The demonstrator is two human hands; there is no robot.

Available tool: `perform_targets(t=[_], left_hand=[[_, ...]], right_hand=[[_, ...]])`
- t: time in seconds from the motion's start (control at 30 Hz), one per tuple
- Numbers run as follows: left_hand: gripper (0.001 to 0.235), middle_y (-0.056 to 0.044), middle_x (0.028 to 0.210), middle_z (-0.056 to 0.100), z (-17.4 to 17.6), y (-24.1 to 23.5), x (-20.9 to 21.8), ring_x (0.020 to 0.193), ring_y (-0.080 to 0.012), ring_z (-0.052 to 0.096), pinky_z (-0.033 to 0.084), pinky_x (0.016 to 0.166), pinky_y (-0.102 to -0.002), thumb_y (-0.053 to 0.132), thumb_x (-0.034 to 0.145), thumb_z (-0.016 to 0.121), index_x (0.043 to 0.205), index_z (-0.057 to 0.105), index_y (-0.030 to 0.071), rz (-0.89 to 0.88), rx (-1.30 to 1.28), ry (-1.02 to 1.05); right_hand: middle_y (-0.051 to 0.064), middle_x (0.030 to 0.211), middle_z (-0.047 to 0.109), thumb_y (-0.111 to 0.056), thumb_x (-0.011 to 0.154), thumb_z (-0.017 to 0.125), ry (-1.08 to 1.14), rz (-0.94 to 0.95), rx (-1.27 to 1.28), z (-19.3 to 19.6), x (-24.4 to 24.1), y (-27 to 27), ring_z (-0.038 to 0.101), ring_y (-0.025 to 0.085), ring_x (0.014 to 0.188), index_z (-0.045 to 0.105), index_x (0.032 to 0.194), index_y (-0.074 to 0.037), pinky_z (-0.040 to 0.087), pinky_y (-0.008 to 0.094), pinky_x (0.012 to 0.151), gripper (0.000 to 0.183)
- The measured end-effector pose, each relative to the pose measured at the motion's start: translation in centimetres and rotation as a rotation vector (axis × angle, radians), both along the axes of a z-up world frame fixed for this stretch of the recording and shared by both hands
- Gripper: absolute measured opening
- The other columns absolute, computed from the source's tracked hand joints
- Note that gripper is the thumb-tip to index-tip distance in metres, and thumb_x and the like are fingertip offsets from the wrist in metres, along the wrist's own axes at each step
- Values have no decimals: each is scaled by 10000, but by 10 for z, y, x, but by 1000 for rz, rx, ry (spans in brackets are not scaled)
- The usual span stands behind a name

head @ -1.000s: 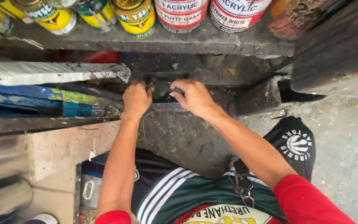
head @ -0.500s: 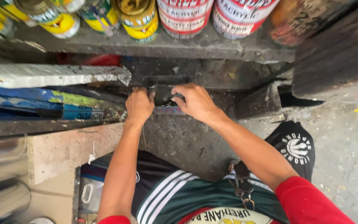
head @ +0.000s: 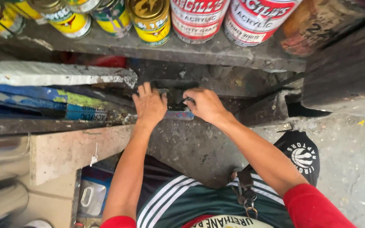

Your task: Cleaning paint scrapers by dipping them in solvent and wiping them with a cloth to remove paint residue.

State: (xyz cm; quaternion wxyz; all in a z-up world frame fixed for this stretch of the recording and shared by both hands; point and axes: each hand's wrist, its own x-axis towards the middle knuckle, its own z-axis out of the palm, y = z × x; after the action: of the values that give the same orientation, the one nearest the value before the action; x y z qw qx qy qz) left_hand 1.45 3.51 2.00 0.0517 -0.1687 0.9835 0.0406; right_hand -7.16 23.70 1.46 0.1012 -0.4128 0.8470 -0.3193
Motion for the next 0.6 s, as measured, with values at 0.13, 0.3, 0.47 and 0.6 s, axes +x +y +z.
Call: perform_targets(t=[0.13, 0.3, 0.47, 0.6], left_hand=[[515, -201, 1420, 421, -5, -2, 2, 1310, -389, 373, 359, 984, -621, 455, 1009, 485, 1186, 702, 22, 15, -38, -42], [475, -181, 1334, 519, 11, -9, 15, 1244, -384, 463, 372, 1003, -629, 451, 1035, 512, 1142, 736, 45, 93, -5, 4], [461, -206, 1369, 463, 26, -51, 56, 1246, -449, 436, 413, 970, -622, 397, 1067, 490, 1142, 704, -4, 139, 113, 81], [415, -153, 1378, 433, 32, -67, 63, 1252, -397, 414, 416, 973, -549, 361, 1098, 475, 1088, 705, 15, 180, 202, 149]], right_hand=[[104, 997, 771, -175, 887, 704, 40, 15, -69, 13, 8, -5, 731, 347, 955, 729, 1018, -153, 605, 467, 791, 135], [115, 956, 782, -125, 875, 684, -29, 12, -86, 19, 1, -6, 744, 349, 915, 747, 1008, -118, 609, 457, 773, 148], [142, 972, 769, -140, 888, 710, -41, 54, -133, 55, 9, -13, 732, 377, 952, 734, 1030, -109, 603, 486, 802, 148], [109, 957, 772, -203, 886, 710, -7, 30, 32, 12, -17, -22, 744, 352, 951, 748, 1008, -158, 609, 488, 815, 136]])
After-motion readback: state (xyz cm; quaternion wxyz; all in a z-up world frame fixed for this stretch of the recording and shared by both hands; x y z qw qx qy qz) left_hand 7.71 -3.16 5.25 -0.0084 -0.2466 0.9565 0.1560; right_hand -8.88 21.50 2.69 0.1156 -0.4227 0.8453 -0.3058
